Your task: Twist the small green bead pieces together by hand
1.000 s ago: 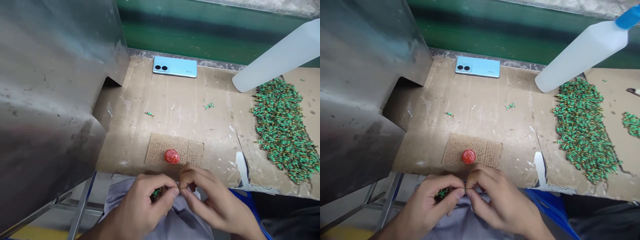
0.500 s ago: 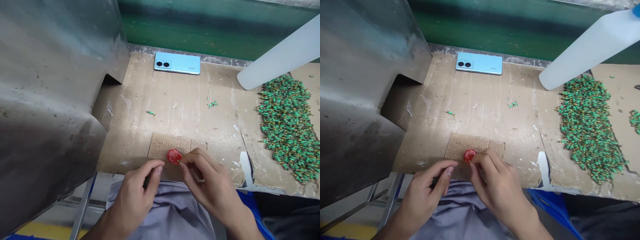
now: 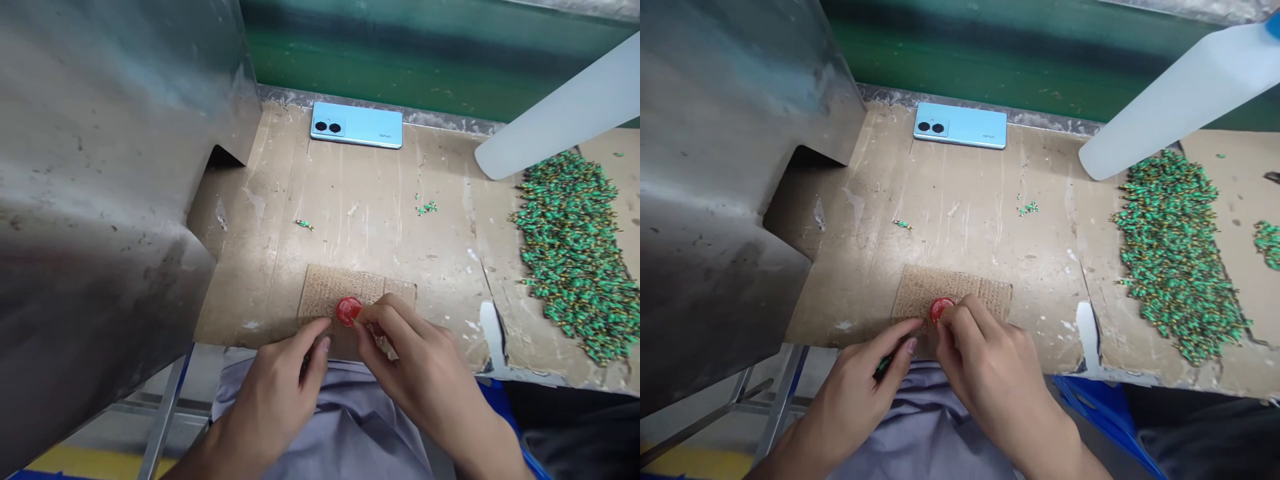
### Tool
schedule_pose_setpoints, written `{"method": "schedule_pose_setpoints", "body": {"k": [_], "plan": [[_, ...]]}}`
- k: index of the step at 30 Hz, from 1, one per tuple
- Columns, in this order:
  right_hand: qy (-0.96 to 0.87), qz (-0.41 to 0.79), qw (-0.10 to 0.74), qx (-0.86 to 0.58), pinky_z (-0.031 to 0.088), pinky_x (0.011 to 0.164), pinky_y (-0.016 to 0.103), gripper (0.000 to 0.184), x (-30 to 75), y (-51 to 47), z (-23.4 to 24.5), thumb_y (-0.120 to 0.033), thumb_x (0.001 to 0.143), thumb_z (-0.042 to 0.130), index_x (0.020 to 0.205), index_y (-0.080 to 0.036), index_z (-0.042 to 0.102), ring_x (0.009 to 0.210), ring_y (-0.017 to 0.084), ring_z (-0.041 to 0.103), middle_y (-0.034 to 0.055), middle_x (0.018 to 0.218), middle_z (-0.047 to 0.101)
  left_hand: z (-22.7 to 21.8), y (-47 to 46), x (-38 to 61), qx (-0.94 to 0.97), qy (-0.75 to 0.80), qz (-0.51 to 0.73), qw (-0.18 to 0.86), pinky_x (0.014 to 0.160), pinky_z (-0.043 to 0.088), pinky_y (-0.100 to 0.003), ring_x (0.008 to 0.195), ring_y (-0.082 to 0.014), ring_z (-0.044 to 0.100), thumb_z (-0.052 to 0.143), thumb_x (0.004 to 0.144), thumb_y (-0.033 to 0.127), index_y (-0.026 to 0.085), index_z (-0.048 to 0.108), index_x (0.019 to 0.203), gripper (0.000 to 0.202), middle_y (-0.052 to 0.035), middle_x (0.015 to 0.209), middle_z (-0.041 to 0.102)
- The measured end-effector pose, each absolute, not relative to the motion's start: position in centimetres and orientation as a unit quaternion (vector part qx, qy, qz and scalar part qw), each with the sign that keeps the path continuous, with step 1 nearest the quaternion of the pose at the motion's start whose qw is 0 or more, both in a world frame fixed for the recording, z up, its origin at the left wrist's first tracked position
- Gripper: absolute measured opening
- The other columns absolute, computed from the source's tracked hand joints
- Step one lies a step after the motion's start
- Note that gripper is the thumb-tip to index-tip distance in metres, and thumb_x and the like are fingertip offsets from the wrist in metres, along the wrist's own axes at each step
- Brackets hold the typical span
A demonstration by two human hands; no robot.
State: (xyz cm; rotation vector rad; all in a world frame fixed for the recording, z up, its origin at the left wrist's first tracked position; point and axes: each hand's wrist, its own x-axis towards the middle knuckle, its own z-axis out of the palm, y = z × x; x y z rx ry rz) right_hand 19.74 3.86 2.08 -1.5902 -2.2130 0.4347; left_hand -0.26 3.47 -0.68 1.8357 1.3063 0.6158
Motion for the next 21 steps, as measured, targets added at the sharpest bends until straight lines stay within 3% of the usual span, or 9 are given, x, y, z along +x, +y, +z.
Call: {"method": "schedule_pose_setpoints", "body": {"k": [15,18,21], "plan": [[-0.787,0.128,0.18,-0.577,0.037,0.046,0.031,0.019,19.6,4.0,2.2,-0.021,0.109,0.047,0.094,-0.02,0.058,0.055,0.017,0.066,0.0004,0.078,0.063,-0.6,3.4,-0.3,0.688,0.54,0.22,0.433,0.081,0.063,-0.027,0.094,-0.0231,0.085,0.053,0.104,0.021,0.015,0.076,0.125,0.032,-0.0095,0.11,0.087],[-0.761,0.19,0.208,-0.584,0.042,0.05,0.028,0.013,20.2,3.7,3.0,-0.02,0.108,0.051,0.097,-0.021,0.058,0.058,0.014,0.063,-0.0001,0.082,0.063,-0.3,3.5,-0.6,0.641,0.56,0.206,0.482,0.068,0.059,-0.025,0.075,-0.0192,0.08,0.053,0.106,0.029,0.018,0.077,0.12,0.031,-0.0047,0.087,0.084],[-0.707,0.282,0.245,-0.6,0.044,0.055,0.023,0.012,21.7,3.0,3.7,-0.02,0.108,0.054,0.097,-0.024,0.059,0.062,0.011,0.059,-0.0021,0.083,0.062,0.4,3.4,-1.1,0.581,0.572,0.201,0.543,0.056,0.05,-0.022,0.056,-0.0149,0.067,0.053,0.106,0.039,0.02,0.077,0.115,0.031,0.0023,0.063,0.07]]}}
